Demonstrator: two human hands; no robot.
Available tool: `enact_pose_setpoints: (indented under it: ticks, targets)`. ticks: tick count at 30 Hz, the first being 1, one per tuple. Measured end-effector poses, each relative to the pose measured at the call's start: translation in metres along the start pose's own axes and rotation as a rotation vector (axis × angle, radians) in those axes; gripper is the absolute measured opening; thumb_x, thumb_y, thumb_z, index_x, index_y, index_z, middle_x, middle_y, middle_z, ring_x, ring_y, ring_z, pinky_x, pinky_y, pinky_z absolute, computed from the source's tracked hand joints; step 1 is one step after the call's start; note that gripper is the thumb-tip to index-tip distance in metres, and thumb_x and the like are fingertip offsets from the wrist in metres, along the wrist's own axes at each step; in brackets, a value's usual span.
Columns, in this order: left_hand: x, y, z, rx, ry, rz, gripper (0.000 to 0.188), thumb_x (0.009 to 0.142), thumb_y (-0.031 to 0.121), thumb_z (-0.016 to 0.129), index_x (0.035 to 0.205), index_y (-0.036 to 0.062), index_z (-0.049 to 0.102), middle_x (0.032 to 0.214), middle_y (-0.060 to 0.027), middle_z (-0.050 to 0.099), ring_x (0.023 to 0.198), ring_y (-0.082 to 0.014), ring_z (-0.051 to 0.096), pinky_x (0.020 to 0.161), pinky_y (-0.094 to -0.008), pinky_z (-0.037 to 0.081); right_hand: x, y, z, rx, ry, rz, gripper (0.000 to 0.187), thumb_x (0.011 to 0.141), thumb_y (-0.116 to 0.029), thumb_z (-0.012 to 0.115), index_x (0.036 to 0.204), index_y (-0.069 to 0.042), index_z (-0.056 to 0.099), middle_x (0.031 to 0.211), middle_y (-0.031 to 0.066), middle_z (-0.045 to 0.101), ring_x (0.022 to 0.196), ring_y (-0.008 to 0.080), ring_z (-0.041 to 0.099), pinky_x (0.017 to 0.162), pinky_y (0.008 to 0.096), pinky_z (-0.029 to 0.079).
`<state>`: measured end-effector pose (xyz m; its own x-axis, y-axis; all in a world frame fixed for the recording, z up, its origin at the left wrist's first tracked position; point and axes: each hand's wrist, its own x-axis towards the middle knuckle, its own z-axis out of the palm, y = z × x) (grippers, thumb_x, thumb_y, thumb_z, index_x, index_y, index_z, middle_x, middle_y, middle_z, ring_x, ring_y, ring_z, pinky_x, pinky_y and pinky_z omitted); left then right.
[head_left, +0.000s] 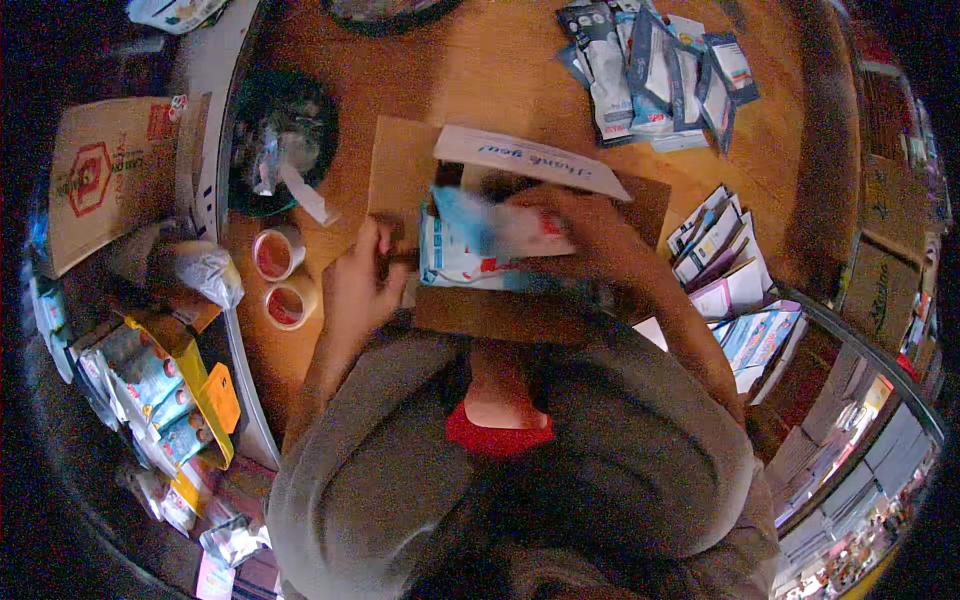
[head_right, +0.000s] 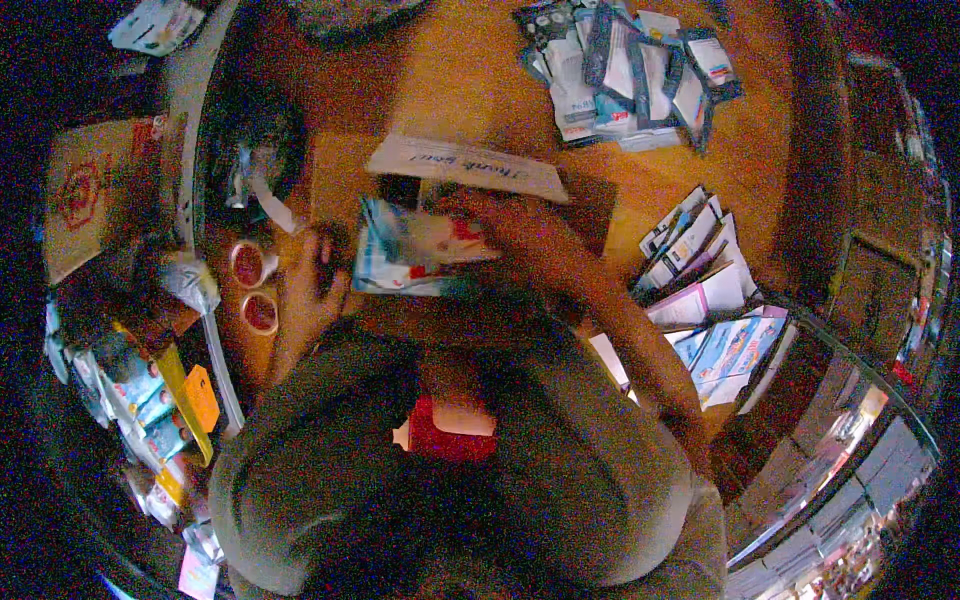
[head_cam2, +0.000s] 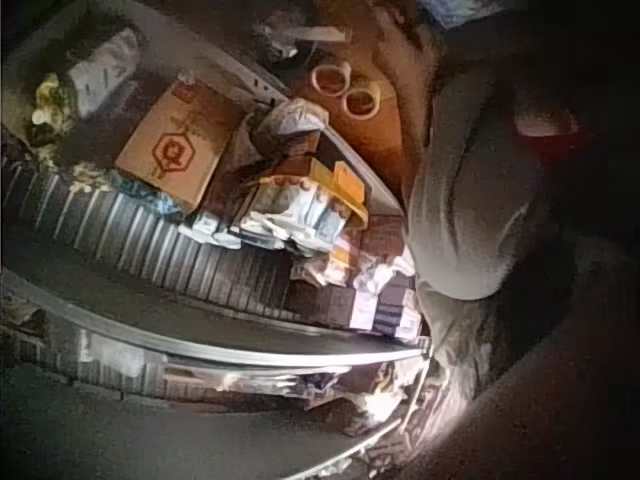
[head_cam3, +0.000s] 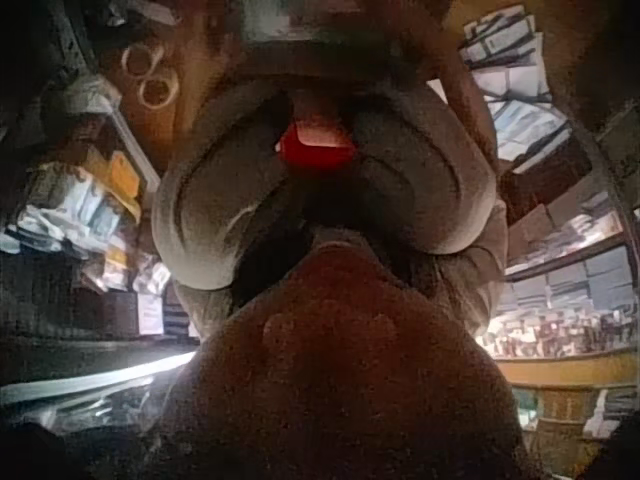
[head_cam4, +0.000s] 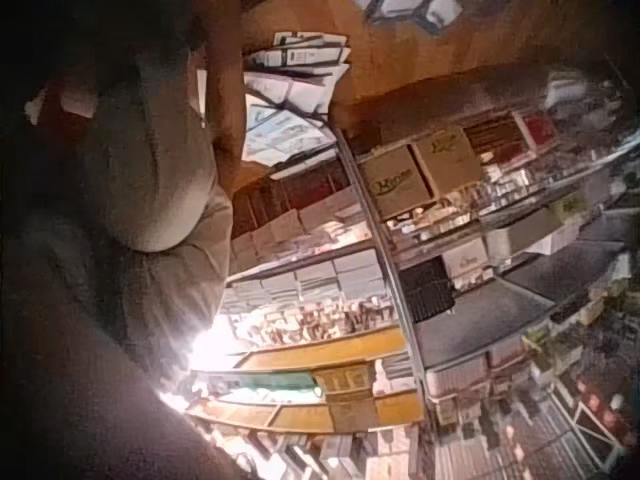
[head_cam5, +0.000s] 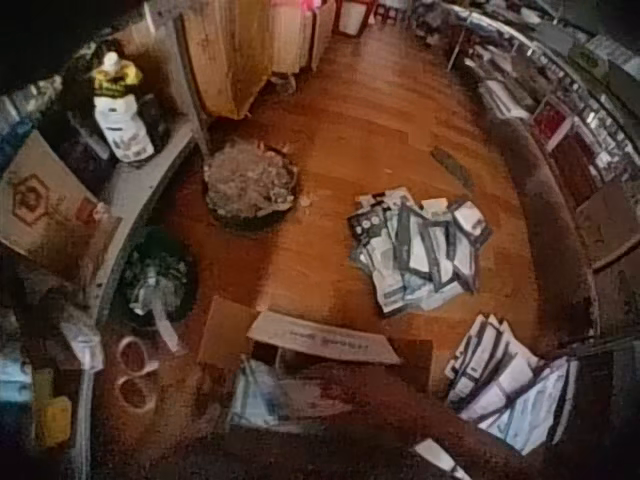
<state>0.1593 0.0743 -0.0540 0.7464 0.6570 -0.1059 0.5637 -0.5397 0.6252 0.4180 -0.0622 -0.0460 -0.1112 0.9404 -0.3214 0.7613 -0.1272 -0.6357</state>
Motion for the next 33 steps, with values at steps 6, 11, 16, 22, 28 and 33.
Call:
enact_pose_setpoints:
  ticks: [6, 11, 16, 22, 28, 33]
  targets:
    - [-0.006, -0.001, 0.000, -0.007, 0.010, 0.047, 0.027, 0.073, 0.017, 0.058, 0.090, 0.0096, 0.040, 0.060, -0.0155, 0.052, 0.058, -0.0377, 0.055, 0.051, -0.0452, 0.042, -0.068, 0.007, -0.092, 0.836, 1.057, 0.223, 0.044, 0.062, -0.008, 0.076, 0.101, -0.001, 0.056, 0.091, 0.0066, 0.061, 0.082, 0.0173, 0.058, 0.076, 0.0304, 0.047]
    - [-0.001, 0.002, -0.005, -0.013, -0.091, 0.005, 0.029, 0.072, 0.012, 0.058, 0.096, 0.0085, 0.041, 0.067, -0.0168, 0.054, 0.062, -0.0376, 0.057, 0.055, -0.0437, 0.044, -0.053, 0.131, -0.138, -0.048, 1.207, 0.332, 0.062, 0.067, -0.026, 0.076, 0.114, -0.002, 0.044, 0.099, 0.0126, 0.060, 0.087, 0.0222, 0.059, 0.076, 0.0309, 0.047]
    - [-0.005, 0.005, -0.007, -0.039, -0.038, 0.115, 0.045, 0.073, 0.009, 0.056, 0.115, 0.0086, 0.041, 0.087, -0.0204, 0.057, 0.078, -0.0376, 0.059, 0.067, -0.0399, 0.049, -0.010, 0.237, -0.104, -0.451, 0.753, 0.614, 0.081, 0.071, -0.047, 0.067, 0.130, -0.006, 0.031, 0.111, 0.0229, 0.054, 0.104, 0.0336, 0.053, 0.085, 0.0420, 0.043]
    - [0.005, 0.008, -0.011, -0.028, 0.024, 0.168, 0.048, 0.077, 0.016, 0.058, 0.123, 0.0113, 0.043, 0.116, -0.0185, 0.048, 0.112, -0.0337, 0.044, 0.095, -0.0427, 0.035, -0.046, 0.197, -0.102, -0.702, 0.973, 0.496, 0.067, 0.080, -0.040, 0.060, 0.133, -0.009, 0.034, 0.120, 0.0210, 0.050, 0.111, 0.0305, 0.049, 0.092, 0.0392, 0.037]
    - [0.004, 0.051, -0.034, 0.169, -0.297, 0.619, 0.050, 0.075, 0.037, 0.061, 0.119, 0.0146, 0.052, 0.115, -0.0133, 0.051, 0.107, -0.0312, 0.049, 0.095, -0.0454, 0.035, -0.121, 0.077, -0.036, 0.064, 0.547, 0.305, 0.036, 0.084, -0.012, 0.056, 0.117, -0.001, 0.050, 0.110, 0.0146, 0.058, 0.103, 0.0261, 0.055, 0.089, 0.0337, 0.041]
    - [0.001, 0.061, -0.001, 0.504, -0.576, 0.498, 0.048, 0.073, 0.031, 0.061, 0.119, 0.0196, 0.052, 0.097, -0.0122, 0.061, 0.088, -0.0317, 0.060, 0.079, -0.0431, 0.047, -0.159, 0.012, -0.038, 0.363, 0.514, 0.431, 0.032, 0.082, -0.007, 0.056, 0.113, -0.001, 0.054, 0.105, 0.0114, 0.061, 0.100, 0.0203, 0.056, 0.088, 0.0304, 0.041]
